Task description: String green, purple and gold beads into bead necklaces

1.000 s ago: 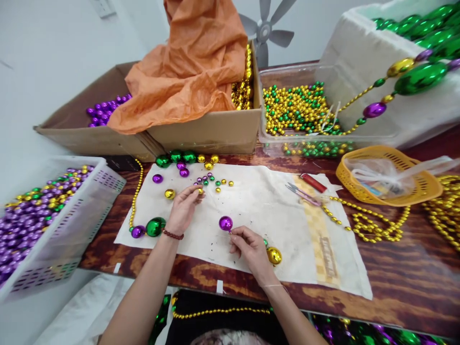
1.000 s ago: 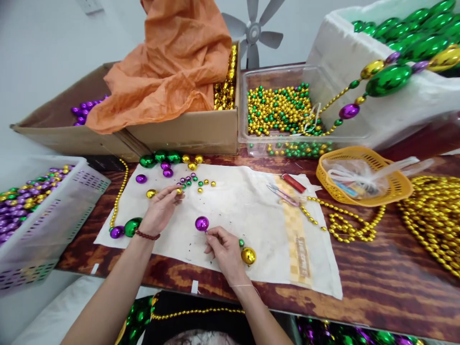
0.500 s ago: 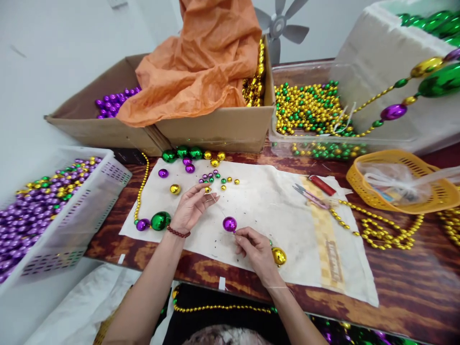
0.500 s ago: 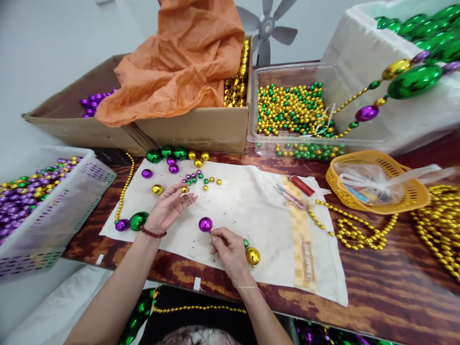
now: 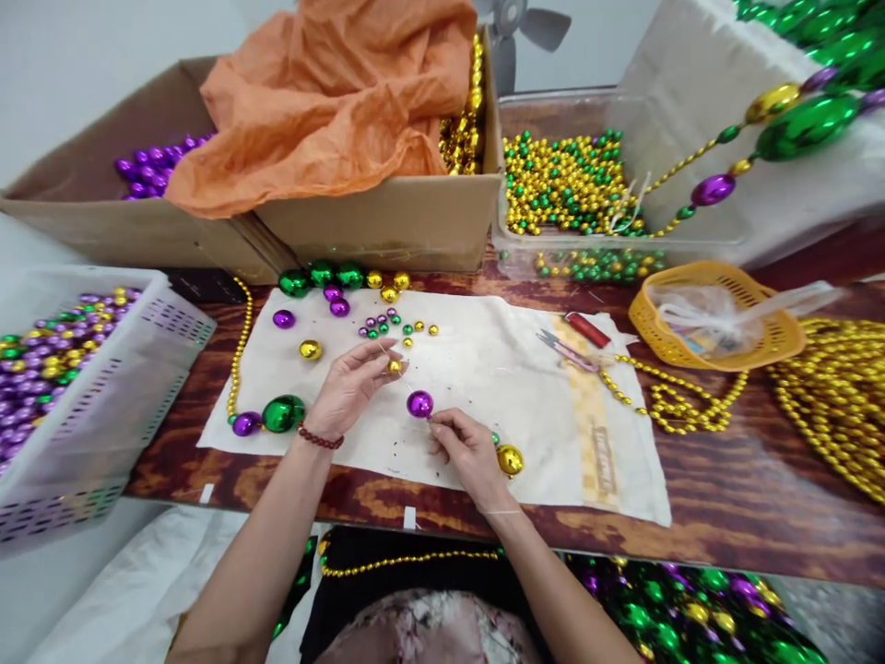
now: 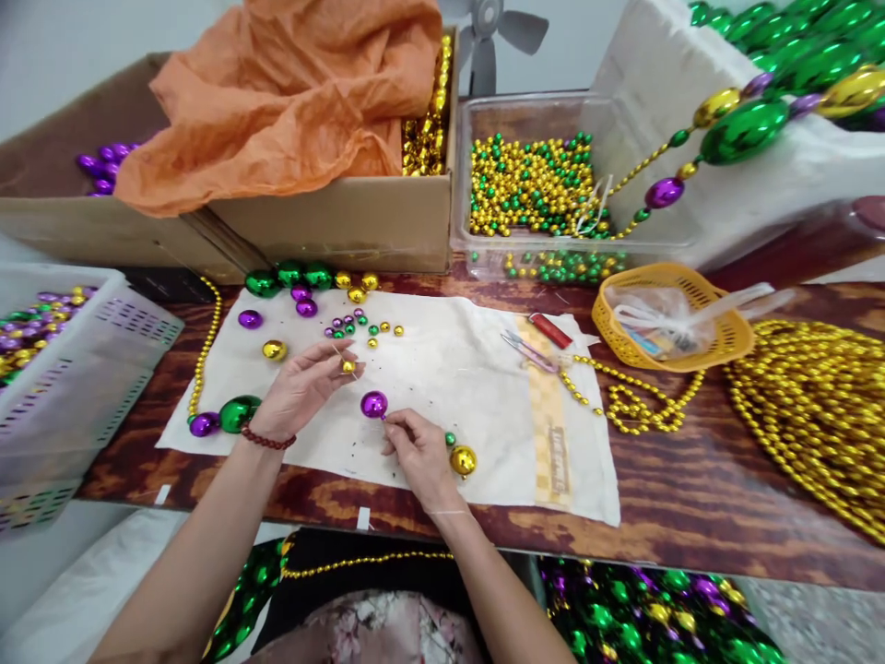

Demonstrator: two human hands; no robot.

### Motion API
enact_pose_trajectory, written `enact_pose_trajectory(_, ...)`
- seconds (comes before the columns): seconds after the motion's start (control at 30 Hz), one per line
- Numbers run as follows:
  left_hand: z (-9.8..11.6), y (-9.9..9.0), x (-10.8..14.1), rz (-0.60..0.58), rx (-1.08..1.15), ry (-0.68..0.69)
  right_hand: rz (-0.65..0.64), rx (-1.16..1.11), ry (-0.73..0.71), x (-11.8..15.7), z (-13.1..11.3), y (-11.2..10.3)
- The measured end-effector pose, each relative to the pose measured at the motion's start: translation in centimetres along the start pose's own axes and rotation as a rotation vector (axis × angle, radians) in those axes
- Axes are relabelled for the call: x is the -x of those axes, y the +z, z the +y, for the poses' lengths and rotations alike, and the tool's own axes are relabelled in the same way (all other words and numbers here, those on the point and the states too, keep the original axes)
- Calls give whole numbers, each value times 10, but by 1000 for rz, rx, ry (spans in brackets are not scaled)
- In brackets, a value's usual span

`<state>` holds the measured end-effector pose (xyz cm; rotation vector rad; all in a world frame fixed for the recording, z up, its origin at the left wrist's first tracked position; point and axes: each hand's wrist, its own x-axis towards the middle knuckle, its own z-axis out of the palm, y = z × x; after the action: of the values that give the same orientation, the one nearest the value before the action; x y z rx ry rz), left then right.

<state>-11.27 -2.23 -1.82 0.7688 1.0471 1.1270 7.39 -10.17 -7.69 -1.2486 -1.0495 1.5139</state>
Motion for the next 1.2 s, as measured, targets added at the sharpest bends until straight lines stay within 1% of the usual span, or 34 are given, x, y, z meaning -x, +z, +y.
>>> enact_pose_trajectory(0.07, -4, 4, 3, 2, -50, -22, 7, -5, -2, -2, 0, 2)
enact_pose_trajectory(0.13, -8, 7, 5, 37, -73, 3, 1, 6, -5, -4, 0, 2)
enact_pose_trajectory(0.23, -10, 12, 6, 83, -105, 54, -4, 123, -46, -4, -2, -1)
enact_pose_trajectory(0.33, -6, 17, 7, 98, -126, 101, 85, 364, -193, -1, -12, -8)
enact_pose_trajectory(0.4, -1, 22, 10, 98, -135, 138, 140, 469, -302, -1, -21, -10)
enact_pose_trajectory(0.47, 3, 29, 14, 78, -156, 177, 121, 496, -375, -4, -30, -11)
enact_pose_trajectory(0.57, 6, 40, 19, -2, -193, 216, 39, 534, -438, -12, -35, -9)
enact_pose_trajectory(0.6, 7, 43, 18, -32, -213, 218, 32, 559, -452, -16, -35, -9)
enact_pose_trajectory(0.67, 9, 42, 14, -86, -272, 203, 61, 612, -462, -21, -32, -10)
enact_pose_trajectory(0.7, 11, 38, 8, -101, -316, 193, 84, 630, -451, -23, -31, -12)
enact_pose_trajectory(0.77, 19, 21, -7, -78, -461, 209, 108, 641, -398, -25, -29, -17)
enact_pose_trajectory(0.8, 24, 9, -17, -35, -573, 239, 111, 632, -368, -25, -29, -19)
enact_pose_trajectory(0.9, 49, -33, -49, 190, -1042, 372, 114, 569, -332, -21, -36, -24)
enact_pose_trajectory(0.97, 66, -54, -69, 303, -1273, 389, 114, 516, -345, -18, -45, -23)
enact_pose_trajectory(1.0, 74, -60, -78, 342, -1364, 388, 109, 495, -354, -17, -49, -22)
enact_pose_trajectory(1.03, 79, -64, -87, 364, -1447, 385, 105, 483, -365, -17, -53, -21)
enact_pose_trajectory(1.1, 83, -62, -103, 380, -1601, 389, 95, 496, -392, -17, -59, -20)
enact_pose_trajectory(1.2, 76, -51, -124, 341, -1787, 392, 56, 559, -420, -18, -61, -20)
